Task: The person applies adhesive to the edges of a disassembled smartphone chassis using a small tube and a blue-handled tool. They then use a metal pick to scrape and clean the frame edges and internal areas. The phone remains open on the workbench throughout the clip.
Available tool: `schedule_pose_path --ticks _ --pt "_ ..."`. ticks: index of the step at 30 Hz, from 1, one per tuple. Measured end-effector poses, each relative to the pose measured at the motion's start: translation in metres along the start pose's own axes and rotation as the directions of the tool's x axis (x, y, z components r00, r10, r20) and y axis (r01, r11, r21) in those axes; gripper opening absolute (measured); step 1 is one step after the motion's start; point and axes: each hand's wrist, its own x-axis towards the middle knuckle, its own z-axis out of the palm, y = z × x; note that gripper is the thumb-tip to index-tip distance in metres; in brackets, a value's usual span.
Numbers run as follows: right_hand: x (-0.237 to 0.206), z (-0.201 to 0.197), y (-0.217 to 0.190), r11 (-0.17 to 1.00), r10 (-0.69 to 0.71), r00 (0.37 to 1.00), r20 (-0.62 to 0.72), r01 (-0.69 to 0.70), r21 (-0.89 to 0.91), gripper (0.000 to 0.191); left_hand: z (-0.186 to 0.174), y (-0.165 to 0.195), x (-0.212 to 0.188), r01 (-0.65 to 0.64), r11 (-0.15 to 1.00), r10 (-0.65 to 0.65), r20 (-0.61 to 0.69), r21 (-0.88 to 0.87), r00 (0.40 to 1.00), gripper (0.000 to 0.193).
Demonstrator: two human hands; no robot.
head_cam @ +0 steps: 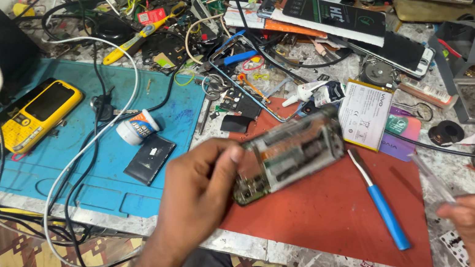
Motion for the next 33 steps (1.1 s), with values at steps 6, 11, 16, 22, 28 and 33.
schedule_pose_path --ticks 6,11,16,22,28,33 --pt "0.001 0.016 0.039 0.862 -0.137 0.959 -0.247 0.238 0.448 0.042 -0.004 -0.018 0.026 0.363 0.856 -0.338 0.133 -0.369 0.932 0.041" --pt "-0.011 0.026 0.018 0.816 -0.135 0.927 -0.350 0.304 0.491 0.025 -0.007 -0.025 0.037 0.453 0.802 -0.392 0.230 -0.389 0.891 0.034" --pt "-0.014 0.033 -0.013 0.768 -0.105 0.925 -0.366 0.310 0.561 0.025 -0.008 -0.024 0.038 0.478 0.781 -0.410 0.246 -0.402 0.878 0.034" --pt "-0.022 0.036 -0.027 0.789 -0.168 0.918 -0.360 0.344 0.509 0.029 -0.009 -0.021 0.038 0.480 0.791 -0.422 0.230 -0.378 0.877 0.034" --pt "-0.031 0.038 -0.034 0.828 -0.239 0.908 -0.343 0.375 0.416 0.029 -0.003 -0.007 0.027 0.312 0.898 -0.271 0.168 -0.311 0.948 0.030" --pt "-0.032 0.042 -0.055 0.816 -0.299 0.902 -0.311 0.411 0.407 0.034 0.004 0.010 0.000 -0.006 1.000 0.009 0.106 -0.029 0.994 0.026"
